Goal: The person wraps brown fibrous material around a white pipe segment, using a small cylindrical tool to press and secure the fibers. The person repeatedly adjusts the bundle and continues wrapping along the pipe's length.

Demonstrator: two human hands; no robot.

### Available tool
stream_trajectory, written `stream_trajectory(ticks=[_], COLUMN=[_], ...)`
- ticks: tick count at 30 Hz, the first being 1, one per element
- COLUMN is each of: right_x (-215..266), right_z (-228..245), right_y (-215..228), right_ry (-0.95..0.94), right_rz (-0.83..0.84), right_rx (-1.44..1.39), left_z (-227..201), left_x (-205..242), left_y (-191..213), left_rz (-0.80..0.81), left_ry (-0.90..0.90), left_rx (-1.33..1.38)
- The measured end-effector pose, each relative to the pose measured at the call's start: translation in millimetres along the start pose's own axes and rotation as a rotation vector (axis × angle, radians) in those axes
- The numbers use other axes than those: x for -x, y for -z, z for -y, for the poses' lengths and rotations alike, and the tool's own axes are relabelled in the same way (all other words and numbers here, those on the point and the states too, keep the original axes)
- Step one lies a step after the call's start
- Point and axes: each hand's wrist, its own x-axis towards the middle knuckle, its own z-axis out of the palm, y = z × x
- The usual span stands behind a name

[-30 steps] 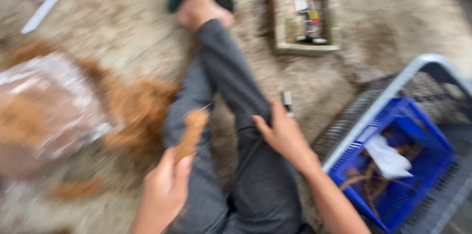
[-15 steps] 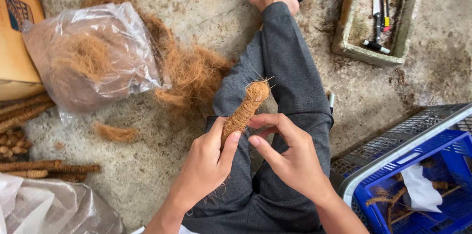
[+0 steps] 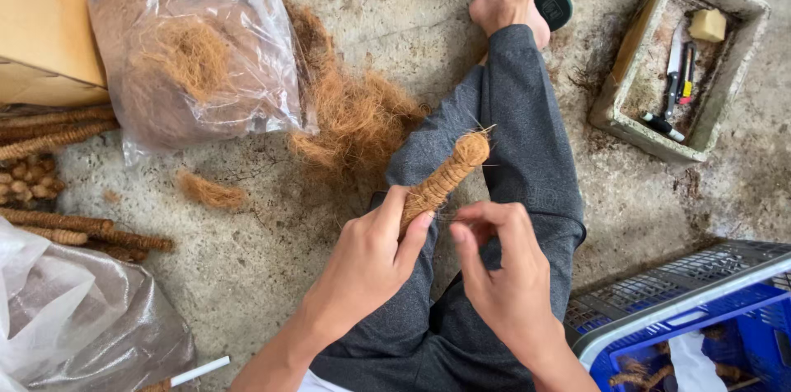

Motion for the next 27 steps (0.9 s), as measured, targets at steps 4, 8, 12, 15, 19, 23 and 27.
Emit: stream_trajectory(ticks=[4,8,12,15,19,23,27], right_x=[-9,-11,-14,-5,3,-27,-44], right_z=[5,8,14,13,-6,-26,-57], right_y=[-7,-8,-6,1,5,-9,-26], right_ry=[0.115,0.163,0.178,0.153,0.049,-0.056,-0.194], right_rz=[-0.022,-0.003,0.023,0.022,0.062,0.134,0.103], right_rx=[0.064,0.104,0.134,0.119,-0.313,-0.885,-0.905], left_z=[5,5,1,5,24,21,19], left_x=[-1,2,-4,-8,-9,-33,-53], left_y=[-2,-8,-2,-3,-18,-30,-33], left_rz=[-0.042,-0.105,-0.158,-0.174,-0.185,-0.168,-0.137], left_ry=[-0.113,-0.184,-0.238,-0.227,-0.214,-0.226,-0.232], left_rx=[-0.151,-0.322,-0.447,-0.536,-0.626,-0.721,-0.768])
